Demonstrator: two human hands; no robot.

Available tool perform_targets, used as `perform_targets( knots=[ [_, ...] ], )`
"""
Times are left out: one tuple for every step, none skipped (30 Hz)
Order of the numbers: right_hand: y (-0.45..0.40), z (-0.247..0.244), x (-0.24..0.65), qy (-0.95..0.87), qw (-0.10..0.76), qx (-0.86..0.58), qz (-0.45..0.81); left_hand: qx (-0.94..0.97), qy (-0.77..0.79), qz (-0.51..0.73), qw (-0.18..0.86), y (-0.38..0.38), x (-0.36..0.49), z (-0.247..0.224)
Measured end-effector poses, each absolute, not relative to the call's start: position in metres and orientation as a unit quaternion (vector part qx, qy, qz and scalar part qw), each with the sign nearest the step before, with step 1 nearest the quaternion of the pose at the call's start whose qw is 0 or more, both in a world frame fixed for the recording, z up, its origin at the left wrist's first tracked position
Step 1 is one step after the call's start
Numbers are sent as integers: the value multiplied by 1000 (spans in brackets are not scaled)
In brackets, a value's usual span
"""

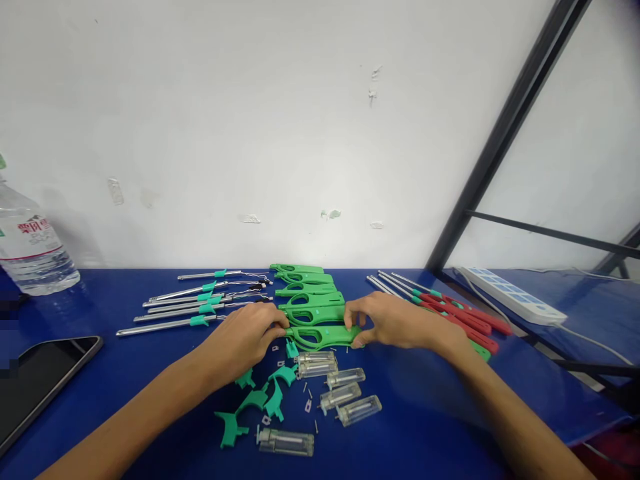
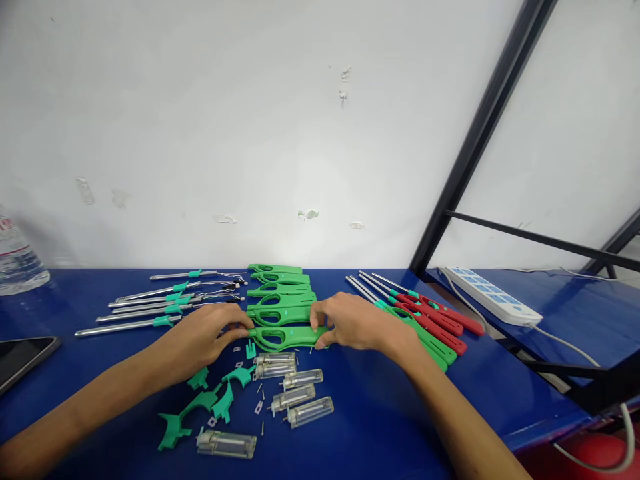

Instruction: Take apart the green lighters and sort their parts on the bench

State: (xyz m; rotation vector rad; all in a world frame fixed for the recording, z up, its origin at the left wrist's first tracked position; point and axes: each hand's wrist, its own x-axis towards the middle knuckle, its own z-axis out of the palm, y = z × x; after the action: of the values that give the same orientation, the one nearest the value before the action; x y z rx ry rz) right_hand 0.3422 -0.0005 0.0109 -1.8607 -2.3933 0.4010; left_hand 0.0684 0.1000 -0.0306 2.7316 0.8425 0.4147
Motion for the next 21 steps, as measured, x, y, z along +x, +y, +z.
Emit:
perform_targets(
  knots=[
    [0, 10, 343, -784, 44, -605, 132, 938, 290, 142, 126, 100, 68, -31],
    [0, 9, 343, -786, 47, -602, 133, 938, 290, 142, 127, 100, 68, -31],
    [0, 9, 343, -787, 48, -600, 135, 938, 291, 142, 128, 101, 68, -31],
    [0, 8, 343, -788, 49, -598, 138, 938, 291, 142, 128, 101, 67, -31],
    [1, 8, 343, -789, 48, -596, 141, 937, 291, 143, 128, 101, 67, -32],
    [1, 8, 343, -789, 48, -596, 144, 937, 291, 143, 129, 101, 67, -32],
    [1, 8, 343, -790, 48, -594, 146, 937, 291, 144, 129, 101, 67, -32],
    [1, 8, 342, -791, 49, -592, 148, 937, 291, 145, 128, 101, 67, -33],
    [1, 8, 342, -792, 51, -590, 150, 937, 292, 145, 128, 101, 67, -33],
    [1, 9, 341, -793, 54, -588, 152, 937, 293, 145, 128, 102, 67, -33],
    [1, 9, 341, -793, 57, -586, 154, 937, 293, 144, 127, 102, 67, -34],
    [1, 10, 341, -794, 61, -585, 156, 937, 293, 144, 127, 102, 67, -33],
    [1, 10, 341, -794, 65, -584, 157, 937, 294, 143, 127, 102, 67, -33],
    [1, 10, 341, -794, 69, -584, 158, 936, 295, 142, 127, 102, 66, -33],
    [0, 11, 341, -794, 71, -583, 157, 936, 296, 141, 126, 102, 66, -33],
    [0, 11, 341, -795, 73, -582, 157, 936, 297, 140, 127, 101, 66, -32],
    [0, 10, 341, -796, 73, -581, 156, 936, 298, 139, 127, 101, 66, -32],
    [0, 10, 341, -796, 72, -580, 154, 936, 299, 137, 127, 101, 66, -32],
    [0, 10, 340, -797, 70, -580, 151, 936, 300, 136, 127, 100, 66, -31],
    [0, 10, 340, -798, 67, -580, 147, 935, 302, 135, 126, 100, 67, -31],
    [0, 9, 339, -799, 65, -581, 142, 935, 303, 134, 125, 100, 67, -31]
  ],
)
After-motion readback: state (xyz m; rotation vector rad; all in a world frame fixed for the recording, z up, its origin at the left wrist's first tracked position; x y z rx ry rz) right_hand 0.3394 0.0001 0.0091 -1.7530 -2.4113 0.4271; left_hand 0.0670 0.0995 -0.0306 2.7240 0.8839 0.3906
